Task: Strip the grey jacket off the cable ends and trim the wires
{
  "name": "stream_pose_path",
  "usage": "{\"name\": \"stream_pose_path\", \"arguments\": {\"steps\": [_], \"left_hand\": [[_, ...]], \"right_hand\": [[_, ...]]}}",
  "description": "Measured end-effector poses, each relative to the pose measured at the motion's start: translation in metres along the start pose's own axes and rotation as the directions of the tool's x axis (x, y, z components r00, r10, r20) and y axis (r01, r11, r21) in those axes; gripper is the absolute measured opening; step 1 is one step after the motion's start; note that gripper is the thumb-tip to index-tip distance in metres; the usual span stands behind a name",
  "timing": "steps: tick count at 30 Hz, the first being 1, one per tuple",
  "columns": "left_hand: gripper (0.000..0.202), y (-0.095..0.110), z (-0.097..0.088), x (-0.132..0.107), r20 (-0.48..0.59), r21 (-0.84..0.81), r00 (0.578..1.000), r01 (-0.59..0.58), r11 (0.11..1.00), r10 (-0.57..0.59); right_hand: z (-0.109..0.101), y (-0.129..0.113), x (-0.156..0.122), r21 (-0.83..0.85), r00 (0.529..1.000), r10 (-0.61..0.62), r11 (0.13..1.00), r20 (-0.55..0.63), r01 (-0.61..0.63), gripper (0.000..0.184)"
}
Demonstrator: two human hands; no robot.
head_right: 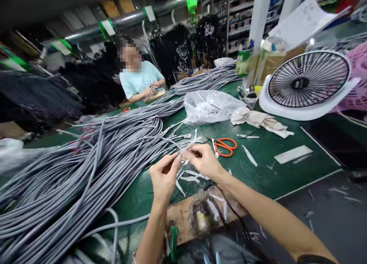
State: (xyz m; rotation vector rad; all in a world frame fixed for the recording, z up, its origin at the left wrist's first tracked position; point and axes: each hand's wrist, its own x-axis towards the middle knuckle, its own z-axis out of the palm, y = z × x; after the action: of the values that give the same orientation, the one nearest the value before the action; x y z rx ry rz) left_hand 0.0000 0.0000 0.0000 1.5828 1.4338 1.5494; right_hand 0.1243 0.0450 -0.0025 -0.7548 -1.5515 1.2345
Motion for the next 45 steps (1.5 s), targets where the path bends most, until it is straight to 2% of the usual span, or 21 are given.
{"name": "stream_pose_path", "arguments": {"steps": [3, 5, 9, 11, 13, 15, 19, 21, 26, 33, 38, 41, 45], "left_hand": [[0.019, -0.001, 0.002, 0.001, -0.058, -0.047, 0.997, 0.055, 0.997, -0.057], [0.018, -0.001, 0.004, 0.001, -0.100, -0.082, 0.991, 0.081, 0.993, -0.089], [0.018, 0.001, 0.008, -0.001, -0.141, -0.119, 0.985, 0.086, 0.989, -0.102], [0.018, 0.002, 0.010, -0.002, -0.147, -0.119, 0.984, 0.081, 0.990, -0.098], [0.018, 0.003, 0.010, -0.003, -0.151, -0.124, 0.984, 0.075, 0.989, -0.093], [0.018, 0.004, 0.010, -0.003, -0.154, -0.126, 0.985, 0.063, 0.990, -0.083], [0.021, 0.002, 0.008, -0.001, -0.137, -0.123, 0.989, 0.041, 0.992, -0.058], [0.021, 0.000, 0.007, 0.001, -0.110, -0.143, 0.993, 0.032, 0.989, -0.048], [0.015, 0.001, 0.009, 0.002, -0.010, -0.177, 0.998, 0.064, 0.982, -0.067], [0.013, 0.001, 0.011, 0.005, -0.068, -0.196, 0.997, 0.014, 0.981, -0.028], [0.013, 0.001, 0.009, 0.009, -0.043, -0.217, 0.999, -0.005, 0.976, -0.005], [0.012, 0.004, 0.009, 0.009, -0.035, -0.154, 0.999, -0.018, 0.988, 0.013], [0.012, 0.009, 0.011, 0.006, -0.116, 0.045, 0.989, -0.090, 0.995, 0.095]], "right_hand": [[0.004, -0.005, -0.002, -0.087, 0.996, -0.091, 0.992, 0.000, 0.091, 0.029], [0.006, -0.008, -0.005, -0.212, 0.978, -0.208, 0.957, -0.019, 0.199, 0.023], [0.007, -0.010, -0.012, -0.417, 0.882, -0.471, 0.807, -0.029, 0.418, 0.013], [0.007, -0.010, -0.014, -0.456, 0.841, -0.541, 0.754, -0.023, 0.472, 0.011], [0.006, -0.011, -0.014, -0.472, 0.822, -0.569, 0.729, -0.014, 0.497, 0.010], [0.005, -0.013, -0.013, -0.475, 0.828, -0.561, 0.728, 0.002, 0.495, 0.011], [0.005, -0.015, -0.009, -0.459, 0.904, -0.427, 0.802, 0.004, 0.382, 0.014], [0.004, -0.015, -0.006, -0.455, 0.928, -0.373, 0.829, -0.020, 0.324, 0.016], [-0.001, -0.012, -0.003, -0.467, 0.917, -0.384, 0.833, -0.104, 0.296, 0.017], [-0.003, -0.013, -0.004, -0.365, 0.942, -0.317, 0.894, -0.107, 0.260, 0.018], [-0.002, -0.013, -0.006, -0.280, 0.962, -0.249, 0.937, -0.109, 0.211, 0.014], [-0.002, -0.012, -0.006, -0.221, 0.968, -0.222, 0.956, -0.120, 0.192, 0.010], [-0.001, -0.012, -0.007, -0.188, 0.963, -0.249, 0.956, -0.100, 0.227, 0.009]]}}
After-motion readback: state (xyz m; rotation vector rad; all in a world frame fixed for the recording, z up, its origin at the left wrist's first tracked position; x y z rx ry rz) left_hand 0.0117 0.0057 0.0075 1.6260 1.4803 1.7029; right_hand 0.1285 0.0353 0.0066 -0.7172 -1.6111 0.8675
